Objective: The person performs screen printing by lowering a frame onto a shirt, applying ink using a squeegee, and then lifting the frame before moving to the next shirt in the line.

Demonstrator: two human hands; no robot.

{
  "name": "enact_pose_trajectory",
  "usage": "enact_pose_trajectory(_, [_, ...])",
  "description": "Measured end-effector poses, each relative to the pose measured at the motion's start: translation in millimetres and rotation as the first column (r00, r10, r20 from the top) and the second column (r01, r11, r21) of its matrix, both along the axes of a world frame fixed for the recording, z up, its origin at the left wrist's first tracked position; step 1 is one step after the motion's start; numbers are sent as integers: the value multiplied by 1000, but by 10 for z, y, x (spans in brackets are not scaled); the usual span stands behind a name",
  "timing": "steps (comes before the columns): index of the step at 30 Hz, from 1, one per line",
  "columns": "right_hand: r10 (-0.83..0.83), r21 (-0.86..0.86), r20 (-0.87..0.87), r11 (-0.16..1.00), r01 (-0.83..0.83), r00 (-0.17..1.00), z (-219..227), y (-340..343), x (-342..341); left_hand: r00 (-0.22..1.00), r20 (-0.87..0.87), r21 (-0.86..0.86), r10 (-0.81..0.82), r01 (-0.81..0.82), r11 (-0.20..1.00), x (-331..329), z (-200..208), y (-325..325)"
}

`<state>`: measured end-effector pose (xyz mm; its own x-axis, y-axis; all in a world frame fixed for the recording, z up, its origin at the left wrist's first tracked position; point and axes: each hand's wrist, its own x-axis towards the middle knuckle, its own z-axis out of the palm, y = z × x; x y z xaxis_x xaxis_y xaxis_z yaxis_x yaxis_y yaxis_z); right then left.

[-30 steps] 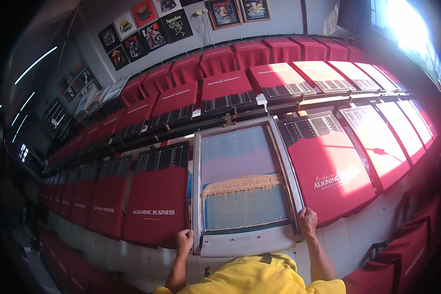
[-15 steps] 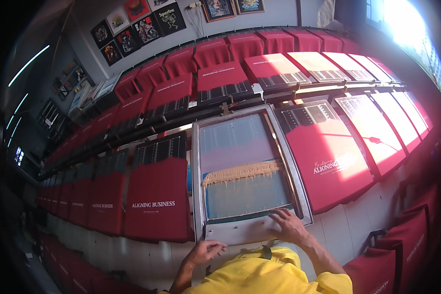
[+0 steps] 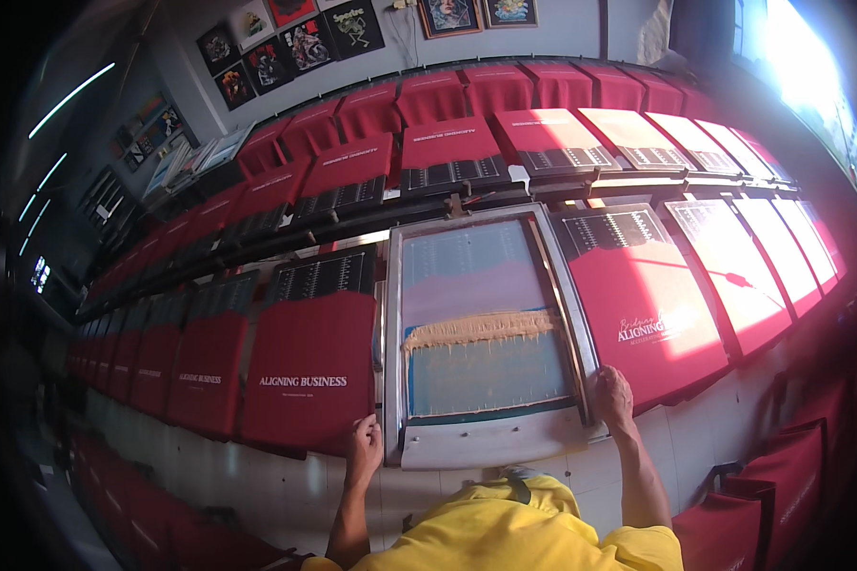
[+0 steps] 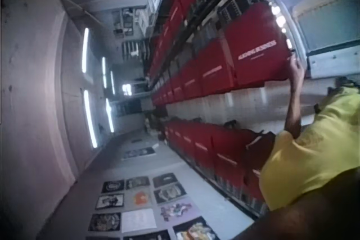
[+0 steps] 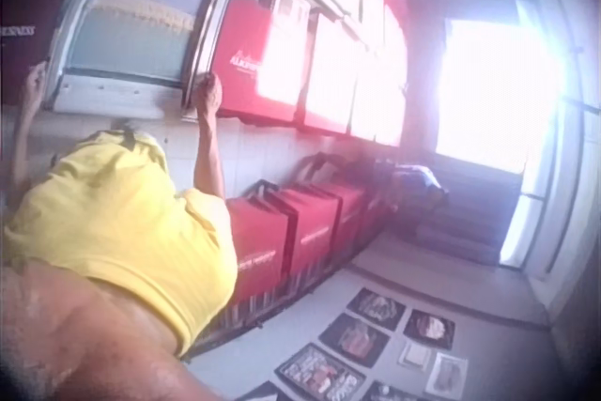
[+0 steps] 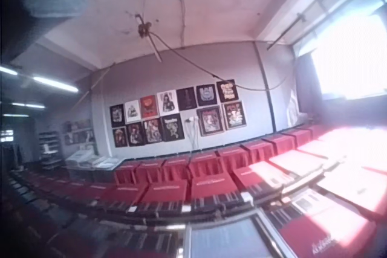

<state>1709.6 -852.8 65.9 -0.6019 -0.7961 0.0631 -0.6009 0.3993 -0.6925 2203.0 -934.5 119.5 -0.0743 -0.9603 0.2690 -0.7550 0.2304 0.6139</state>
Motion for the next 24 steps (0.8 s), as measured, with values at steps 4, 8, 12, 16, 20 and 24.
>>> enact_pose_trajectory(4, [-5, -253, 209, 966, 59, 978, -300, -76, -19, 979, 203, -5, -16, 17, 1000, 162, -521, -123])
enact_pose_trajectory(8, [-87, -246, 292, 956, 162, 952, -370, -193, 68, 996, -50, 70, 73, -70, 995, 3, -369, -86])
enact_pose_trajectory(12, [-86, -232, 380, 955, 186, 921, -589, -173, -41, 996, -22, 151, 91, -87, 985, -27, -164, -105])
enact_pose_trajectory(16, [-104, -248, 380, 946, 209, 919, -554, -159, 20, 991, 69, 205, 114, -126, 971, 21, -173, -123])
enact_pose_trajectory(20, [-75, -308, 341, 933, 186, 937, -613, -164, 29, 980, 124, 263, 154, -182, 948, 4, -209, -148])
enact_pose_trajectory(24, [-72, -323, 220, 936, 142, 973, -558, -176, 25, 967, 184, 348, 179, -234, 908, -56, -91, -143])
